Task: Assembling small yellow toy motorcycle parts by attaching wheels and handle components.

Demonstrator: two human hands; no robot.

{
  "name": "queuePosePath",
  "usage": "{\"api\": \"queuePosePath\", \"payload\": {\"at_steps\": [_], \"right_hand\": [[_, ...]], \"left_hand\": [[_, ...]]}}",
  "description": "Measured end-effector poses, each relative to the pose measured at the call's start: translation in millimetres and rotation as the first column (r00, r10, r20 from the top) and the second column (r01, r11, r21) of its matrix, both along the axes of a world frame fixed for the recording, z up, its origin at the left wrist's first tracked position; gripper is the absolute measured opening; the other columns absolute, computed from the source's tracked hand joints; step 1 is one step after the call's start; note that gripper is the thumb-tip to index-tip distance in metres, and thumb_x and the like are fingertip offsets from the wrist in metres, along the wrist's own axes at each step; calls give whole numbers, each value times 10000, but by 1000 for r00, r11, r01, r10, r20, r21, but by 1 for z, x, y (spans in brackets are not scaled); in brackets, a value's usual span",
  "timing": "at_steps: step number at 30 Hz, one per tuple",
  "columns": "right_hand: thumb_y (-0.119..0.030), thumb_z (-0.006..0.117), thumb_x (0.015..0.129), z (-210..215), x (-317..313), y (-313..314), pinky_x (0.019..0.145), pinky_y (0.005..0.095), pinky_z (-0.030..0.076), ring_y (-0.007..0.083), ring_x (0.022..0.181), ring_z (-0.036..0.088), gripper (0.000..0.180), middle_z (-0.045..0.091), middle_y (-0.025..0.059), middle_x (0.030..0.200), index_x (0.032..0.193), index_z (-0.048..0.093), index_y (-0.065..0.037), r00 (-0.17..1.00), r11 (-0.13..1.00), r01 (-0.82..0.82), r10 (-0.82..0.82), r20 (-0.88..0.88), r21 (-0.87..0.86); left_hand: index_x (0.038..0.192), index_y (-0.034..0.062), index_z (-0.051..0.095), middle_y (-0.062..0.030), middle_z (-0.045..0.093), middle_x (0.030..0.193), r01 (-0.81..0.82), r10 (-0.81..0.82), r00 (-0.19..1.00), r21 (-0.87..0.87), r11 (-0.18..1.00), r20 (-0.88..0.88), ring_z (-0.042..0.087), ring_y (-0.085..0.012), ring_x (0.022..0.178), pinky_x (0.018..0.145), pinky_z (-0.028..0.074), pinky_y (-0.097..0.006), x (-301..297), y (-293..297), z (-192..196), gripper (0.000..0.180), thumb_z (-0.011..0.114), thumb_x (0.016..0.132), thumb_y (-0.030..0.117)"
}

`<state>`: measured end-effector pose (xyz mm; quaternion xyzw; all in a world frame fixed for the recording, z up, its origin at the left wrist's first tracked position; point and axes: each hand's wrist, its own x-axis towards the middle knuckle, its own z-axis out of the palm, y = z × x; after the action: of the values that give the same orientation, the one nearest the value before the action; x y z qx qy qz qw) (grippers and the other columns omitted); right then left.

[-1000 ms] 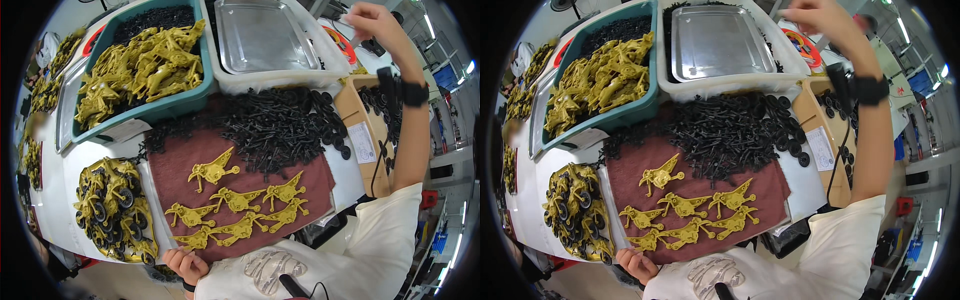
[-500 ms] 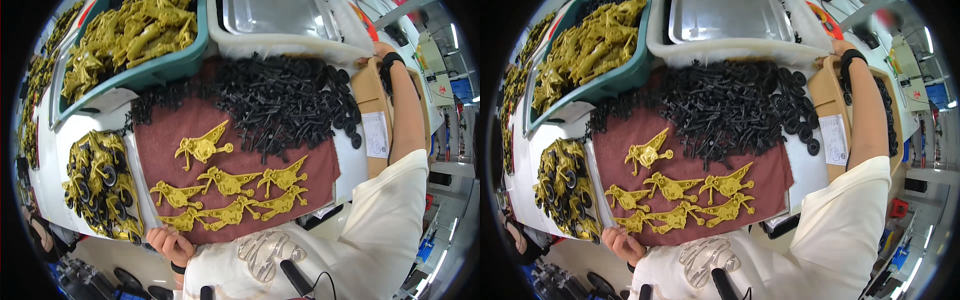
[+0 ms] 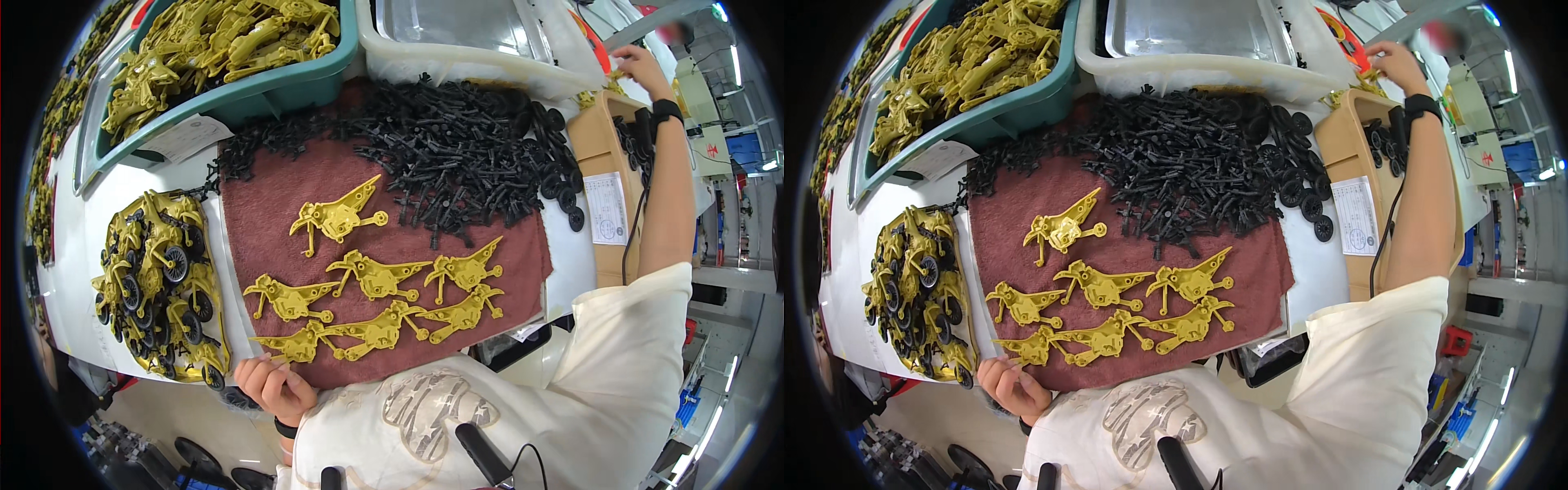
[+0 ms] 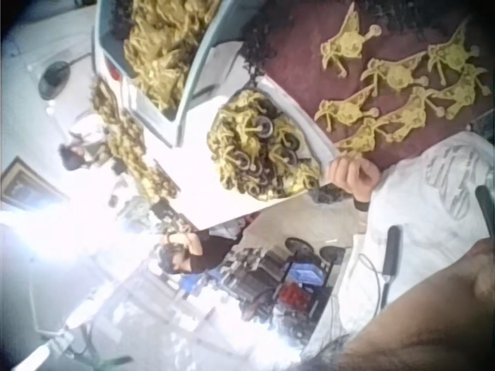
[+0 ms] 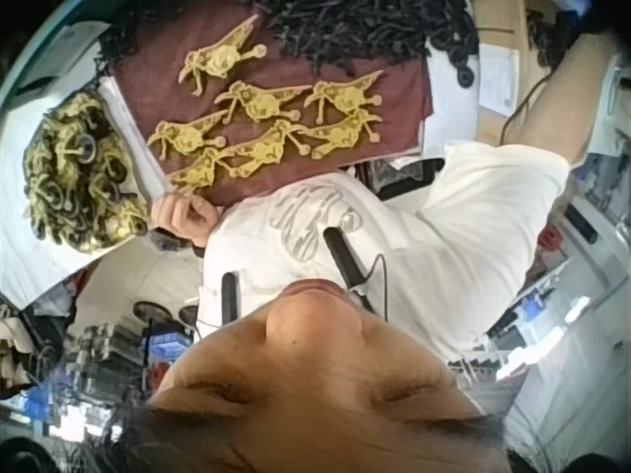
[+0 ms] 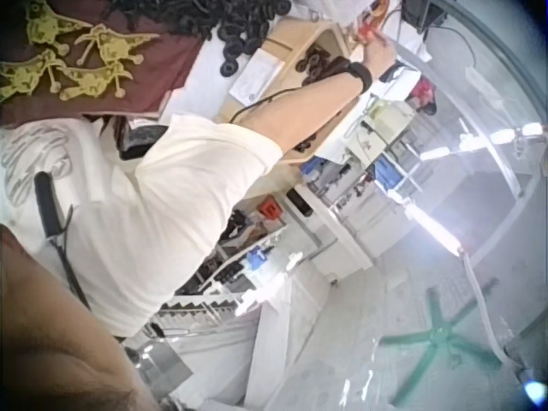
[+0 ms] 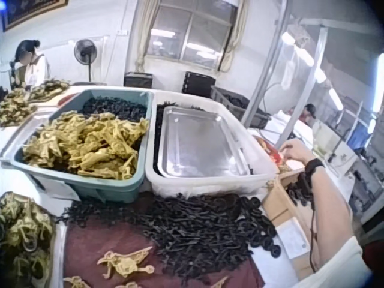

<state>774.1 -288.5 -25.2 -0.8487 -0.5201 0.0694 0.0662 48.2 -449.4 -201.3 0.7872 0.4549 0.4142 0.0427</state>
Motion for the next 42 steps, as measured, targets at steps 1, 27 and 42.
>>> {"api": "queuePosePath", "payload": {"at_steps": [1, 27, 42], "right_hand": [[-146, 646, 872, 13, -5, -7, 661, 212, 452, 76, 734, 563, 187, 656, 12, 838, 1034, 716, -83, 997, 993, -8, 18, -77, 120], [84, 594, 773, -58, -362, -198, 631, 341, 497, 262, 708, 643, 227, 609, 150, 809, 980, 553, 2, 867, 956, -271, 193, -459, -110], [35, 640, 725, -50, -345, -171, 639, 319, 500, 232, 688, 641, 163, 619, 115, 761, 882, 609, 3, 792, 813, -533, 383, -474, -233]], "left_hand": [[928, 104, 488, -74, 493, 953, -10, 10, 1000, 2, 1000, 9, 494, -274, 895, 842, 411, -448, 0, -1, -1, 59, 530, 886, 98], [982, 60, 529, -97, 544, 941, 93, -97, 995, 142, 986, 24, 534, -285, 886, 791, 461, -429, -9, 7, -7, 95, 546, 906, 113], [966, 45, 538, -104, 527, 915, 123, -131, 991, 163, 979, 36, 555, -285, 808, 717, 493, -419, -12, 9, -8, 136, 563, 934, 174]]}}
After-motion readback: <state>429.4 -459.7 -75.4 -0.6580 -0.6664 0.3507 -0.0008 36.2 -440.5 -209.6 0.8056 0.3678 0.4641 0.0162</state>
